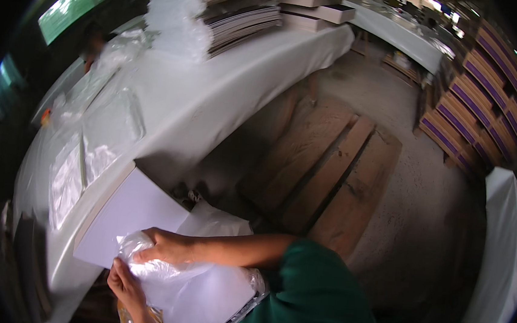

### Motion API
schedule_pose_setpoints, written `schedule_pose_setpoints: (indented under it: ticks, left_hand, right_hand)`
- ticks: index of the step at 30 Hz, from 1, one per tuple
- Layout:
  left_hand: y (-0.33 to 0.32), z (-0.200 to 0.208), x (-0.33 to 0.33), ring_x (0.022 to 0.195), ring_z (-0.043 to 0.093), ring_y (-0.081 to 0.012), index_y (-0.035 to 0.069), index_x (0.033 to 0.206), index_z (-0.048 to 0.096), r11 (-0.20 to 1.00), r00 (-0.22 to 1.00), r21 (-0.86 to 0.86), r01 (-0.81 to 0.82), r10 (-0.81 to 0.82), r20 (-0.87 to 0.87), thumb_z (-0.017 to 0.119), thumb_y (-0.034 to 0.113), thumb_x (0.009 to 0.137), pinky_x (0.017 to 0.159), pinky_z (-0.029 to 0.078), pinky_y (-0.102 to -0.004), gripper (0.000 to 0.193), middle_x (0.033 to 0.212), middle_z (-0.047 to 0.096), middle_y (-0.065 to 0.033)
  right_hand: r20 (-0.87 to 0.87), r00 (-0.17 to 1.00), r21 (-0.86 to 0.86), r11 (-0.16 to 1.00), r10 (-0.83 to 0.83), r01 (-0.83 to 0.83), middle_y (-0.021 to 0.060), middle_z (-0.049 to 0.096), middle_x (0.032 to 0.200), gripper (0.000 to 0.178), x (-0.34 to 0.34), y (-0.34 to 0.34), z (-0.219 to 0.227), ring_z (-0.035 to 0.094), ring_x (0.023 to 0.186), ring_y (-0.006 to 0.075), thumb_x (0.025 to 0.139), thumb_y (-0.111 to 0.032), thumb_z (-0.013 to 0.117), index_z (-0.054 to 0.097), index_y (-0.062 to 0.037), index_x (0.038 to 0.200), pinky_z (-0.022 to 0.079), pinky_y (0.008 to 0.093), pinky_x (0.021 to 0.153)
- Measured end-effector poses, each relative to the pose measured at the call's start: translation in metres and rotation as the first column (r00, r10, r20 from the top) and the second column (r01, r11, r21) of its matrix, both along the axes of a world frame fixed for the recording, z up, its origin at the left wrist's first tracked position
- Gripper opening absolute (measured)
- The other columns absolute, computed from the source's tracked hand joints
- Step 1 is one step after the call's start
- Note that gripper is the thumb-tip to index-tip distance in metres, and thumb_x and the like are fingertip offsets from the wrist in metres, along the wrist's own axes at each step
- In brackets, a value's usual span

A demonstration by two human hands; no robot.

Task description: The person wraps black rectangular items in plastic sheets and places them into larger clear plastic bags.

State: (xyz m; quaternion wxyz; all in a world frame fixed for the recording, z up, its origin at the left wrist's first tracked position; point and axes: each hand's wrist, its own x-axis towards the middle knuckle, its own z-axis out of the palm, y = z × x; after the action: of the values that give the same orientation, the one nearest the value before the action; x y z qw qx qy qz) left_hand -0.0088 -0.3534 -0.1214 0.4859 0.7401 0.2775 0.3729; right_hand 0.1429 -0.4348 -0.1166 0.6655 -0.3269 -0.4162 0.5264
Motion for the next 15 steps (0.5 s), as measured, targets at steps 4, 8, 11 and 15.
schedule_pose_setpoints:
  ticks: [4, 8, 11, 15]
  left_hand:
    - [-0.002, 0.006, 0.01, 0.067, 0.046, -0.0092, -0.004, 0.085, 0.054, 0.969, 0.999, 0.246, 0.027, -0.02, -0.034, 0.056, 0.013, 0.083, 0.061, 0.039, -0.022, 0.017, 0.069, 0.054, -0.0075]
    - [-0.002, 0.009, 0.011, 0.062, 0.045, -0.0051, -0.004, 0.079, 0.058, 0.996, 1.0, -0.084, 0.024, -0.023, 0.012, 0.053, 0.012, 0.086, 0.058, 0.039, -0.0188, 0.019, 0.065, 0.056, -0.0009]
    - [0.004, 0.01, -0.001, 0.066, 0.048, -0.0057, -0.002, 0.08, 0.059, 0.975, 0.995, -0.212, 0.063, -0.046, 0.083, 0.057, 0.012, 0.084, 0.064, 0.04, -0.0192, 0.015, 0.071, 0.058, -0.0011]
    - [0.006, 0.008, 0.0, 0.068, 0.051, -0.007, -0.002, 0.079, 0.059, 0.982, 0.987, -0.17, 0.088, -0.063, 0.145, 0.061, 0.011, 0.08, 0.066, 0.041, -0.0198, 0.012, 0.073, 0.06, -0.0025]
  right_hand:
    - [-0.014, 0.973, -0.029, 0.973, -0.229, 0.228, 0.0046, 0.061, 0.085, 0.014, -0.005, 0.008, -0.011, 0.056, 0.078, 0.0098, 0.077, -0.006, 0.061, 0.06, 0.0023, 0.089, 0.046, 0.024, 0.069]
    - [-0.189, 0.966, -0.157, 0.976, -0.178, 0.149, 0.0033, 0.061, 0.08, 0.013, -0.007, 0.005, -0.016, 0.056, 0.073, 0.0081, 0.078, -0.01, 0.062, 0.06, -0.0002, 0.086, 0.045, 0.0226, 0.065]
    - [-0.248, 0.964, -0.205, 0.978, -0.093, 0.042, 0.0038, 0.059, 0.083, 0.016, -0.005, 0.001, -0.012, 0.057, 0.076, 0.0099, 0.078, -0.009, 0.062, 0.058, -0.0007, 0.09, 0.046, 0.0235, 0.067]
    - [-0.17, 0.963, -0.224, 0.96, -0.207, 0.167, 0.0048, 0.057, 0.086, 0.02, -0.008, 0.002, -0.017, 0.056, 0.08, 0.011, 0.078, -0.009, 0.061, 0.053, -0.0016, 0.095, 0.046, 0.0243, 0.069]
